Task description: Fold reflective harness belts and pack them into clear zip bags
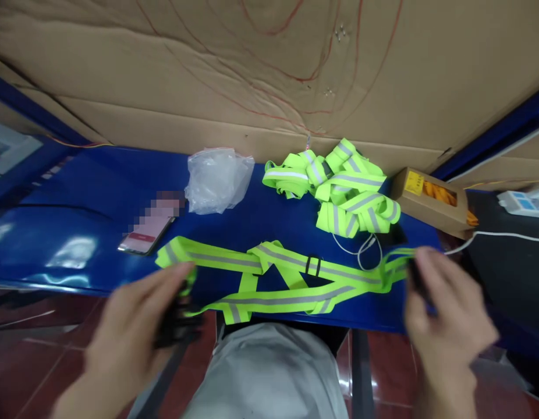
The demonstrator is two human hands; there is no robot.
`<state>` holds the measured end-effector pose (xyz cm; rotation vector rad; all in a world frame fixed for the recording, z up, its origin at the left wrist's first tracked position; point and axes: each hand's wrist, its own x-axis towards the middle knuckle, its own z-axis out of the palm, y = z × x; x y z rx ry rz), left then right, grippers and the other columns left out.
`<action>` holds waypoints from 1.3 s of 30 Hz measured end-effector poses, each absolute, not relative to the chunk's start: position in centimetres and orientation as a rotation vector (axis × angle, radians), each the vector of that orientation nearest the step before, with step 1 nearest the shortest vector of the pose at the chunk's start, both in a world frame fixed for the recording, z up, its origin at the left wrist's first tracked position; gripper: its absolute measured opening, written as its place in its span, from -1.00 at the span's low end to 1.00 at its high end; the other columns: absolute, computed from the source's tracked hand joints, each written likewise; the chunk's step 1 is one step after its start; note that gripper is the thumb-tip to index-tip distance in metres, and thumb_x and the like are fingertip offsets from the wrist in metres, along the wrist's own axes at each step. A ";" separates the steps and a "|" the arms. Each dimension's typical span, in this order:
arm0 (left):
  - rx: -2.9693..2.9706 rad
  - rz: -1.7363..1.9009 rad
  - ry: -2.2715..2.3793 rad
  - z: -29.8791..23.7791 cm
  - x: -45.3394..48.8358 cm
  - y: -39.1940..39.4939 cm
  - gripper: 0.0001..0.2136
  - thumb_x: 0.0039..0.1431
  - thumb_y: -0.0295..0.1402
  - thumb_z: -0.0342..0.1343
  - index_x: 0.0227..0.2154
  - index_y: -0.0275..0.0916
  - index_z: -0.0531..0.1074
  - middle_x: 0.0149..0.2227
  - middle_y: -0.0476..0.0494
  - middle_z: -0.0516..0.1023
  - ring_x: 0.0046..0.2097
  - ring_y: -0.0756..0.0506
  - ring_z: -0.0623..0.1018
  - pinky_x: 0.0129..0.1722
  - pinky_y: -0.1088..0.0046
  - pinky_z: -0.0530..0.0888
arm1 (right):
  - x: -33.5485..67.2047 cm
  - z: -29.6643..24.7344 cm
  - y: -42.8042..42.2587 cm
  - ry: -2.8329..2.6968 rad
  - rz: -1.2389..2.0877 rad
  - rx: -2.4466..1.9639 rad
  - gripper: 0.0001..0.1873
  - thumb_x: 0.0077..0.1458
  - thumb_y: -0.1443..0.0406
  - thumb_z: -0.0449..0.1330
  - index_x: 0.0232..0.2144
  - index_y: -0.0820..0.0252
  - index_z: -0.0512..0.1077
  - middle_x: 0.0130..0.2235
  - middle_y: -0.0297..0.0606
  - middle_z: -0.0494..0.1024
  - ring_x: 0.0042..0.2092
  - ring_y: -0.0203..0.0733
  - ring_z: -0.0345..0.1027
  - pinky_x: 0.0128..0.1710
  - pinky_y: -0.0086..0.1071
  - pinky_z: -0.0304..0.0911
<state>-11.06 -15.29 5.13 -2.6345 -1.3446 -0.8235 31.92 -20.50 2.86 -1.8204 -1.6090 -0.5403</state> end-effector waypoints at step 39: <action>-2.839 -0.509 -1.356 3.1 -1.1 -13.4 -0.33 0.20 -0.69 -0.16 0.40 -0.43 0.01 0.11 -0.38 0.49 0.07 -0.28 0.51 0.06 0.06 0.56 | 19.8 1.7 -18.1 -2.315 -0.334 -1.152 -0.48 0.32 0.52 0.11 0.30 0.39 0.32 0.14 0.03 0.55 0.21 0.05 0.34 0.16 -0.06 0.33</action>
